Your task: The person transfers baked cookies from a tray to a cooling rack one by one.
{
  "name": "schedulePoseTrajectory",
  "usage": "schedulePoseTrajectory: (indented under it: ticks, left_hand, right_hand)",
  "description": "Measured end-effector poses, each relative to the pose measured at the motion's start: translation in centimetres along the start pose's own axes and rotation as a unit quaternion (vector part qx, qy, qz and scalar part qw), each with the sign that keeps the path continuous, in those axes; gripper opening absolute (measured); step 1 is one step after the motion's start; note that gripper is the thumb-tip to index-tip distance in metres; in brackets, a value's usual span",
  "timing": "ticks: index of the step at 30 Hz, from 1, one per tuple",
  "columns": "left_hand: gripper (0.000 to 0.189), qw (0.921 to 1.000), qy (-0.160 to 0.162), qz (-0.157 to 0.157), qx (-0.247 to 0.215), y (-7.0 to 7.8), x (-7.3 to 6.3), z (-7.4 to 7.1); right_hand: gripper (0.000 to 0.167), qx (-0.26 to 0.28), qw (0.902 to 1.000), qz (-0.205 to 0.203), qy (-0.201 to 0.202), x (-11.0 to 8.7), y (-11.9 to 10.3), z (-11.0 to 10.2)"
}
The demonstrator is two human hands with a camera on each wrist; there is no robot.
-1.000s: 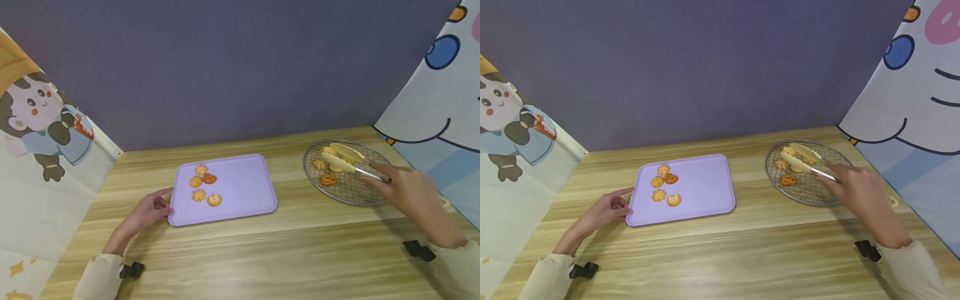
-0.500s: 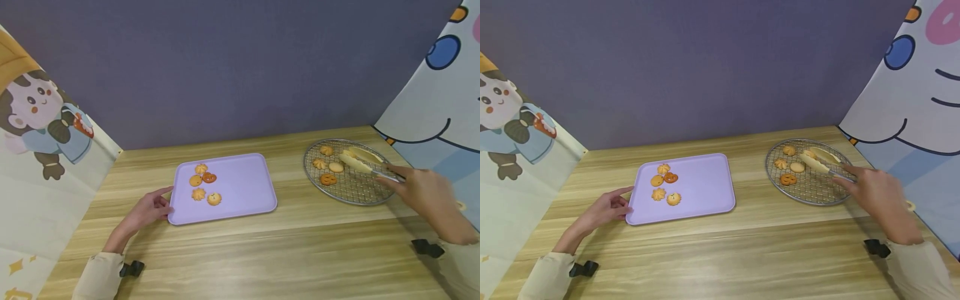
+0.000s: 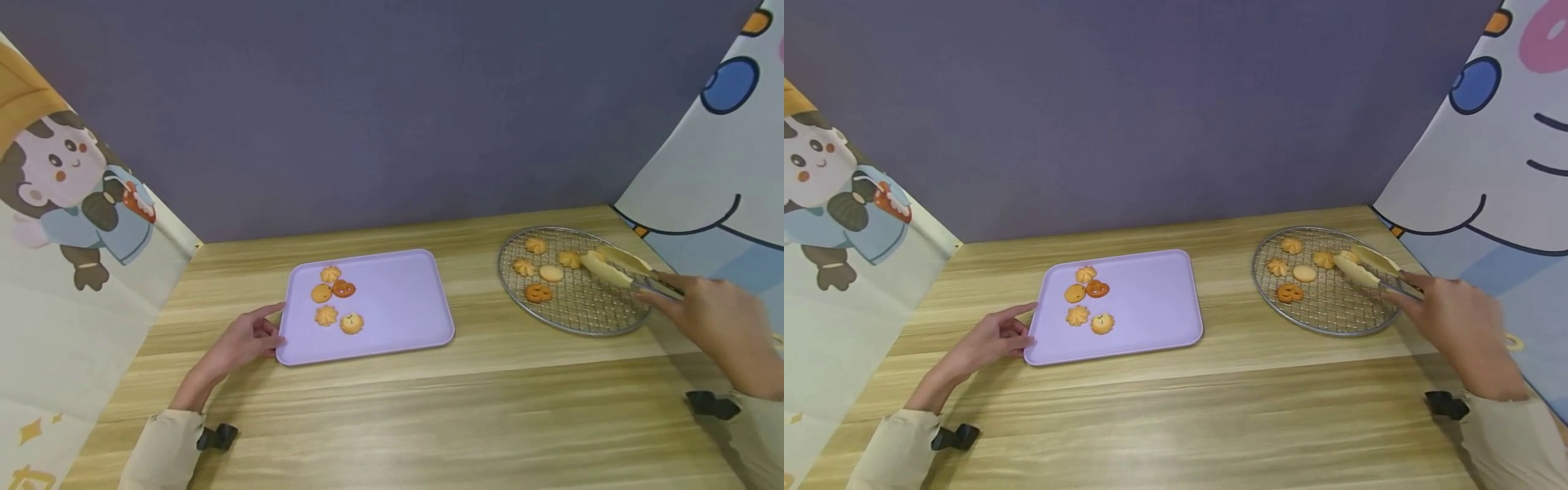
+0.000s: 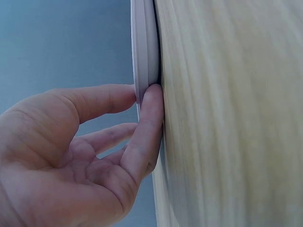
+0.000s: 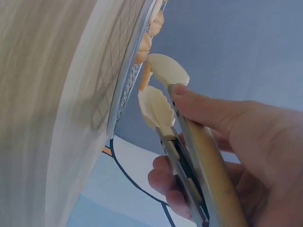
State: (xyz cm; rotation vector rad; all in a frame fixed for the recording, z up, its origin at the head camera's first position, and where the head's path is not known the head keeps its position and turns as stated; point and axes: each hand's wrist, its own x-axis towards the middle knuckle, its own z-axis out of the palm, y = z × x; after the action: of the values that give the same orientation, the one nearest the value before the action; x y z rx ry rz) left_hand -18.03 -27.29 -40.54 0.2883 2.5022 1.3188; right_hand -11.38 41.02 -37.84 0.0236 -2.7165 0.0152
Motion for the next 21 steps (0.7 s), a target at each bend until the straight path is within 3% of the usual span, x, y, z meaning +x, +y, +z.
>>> schedulePoseTrajectory:
  ticks: [12, 21]
  left_hand:
    - [0.067, 1.0000, -0.001, -0.001, 0.010, -0.03, 0.01, -0.02]
    - [0.067, 1.0000, 0.000, 0.001, 0.009, 0.01, 0.14, -0.08]
  right_hand:
    - [0.061, 0.012, 0.9975, 0.046, -0.053, -0.21, 0.99, 0.55]
    - [0.061, 0.008, 0.9965, 0.054, -0.063, -0.21, 0.86, 0.42]
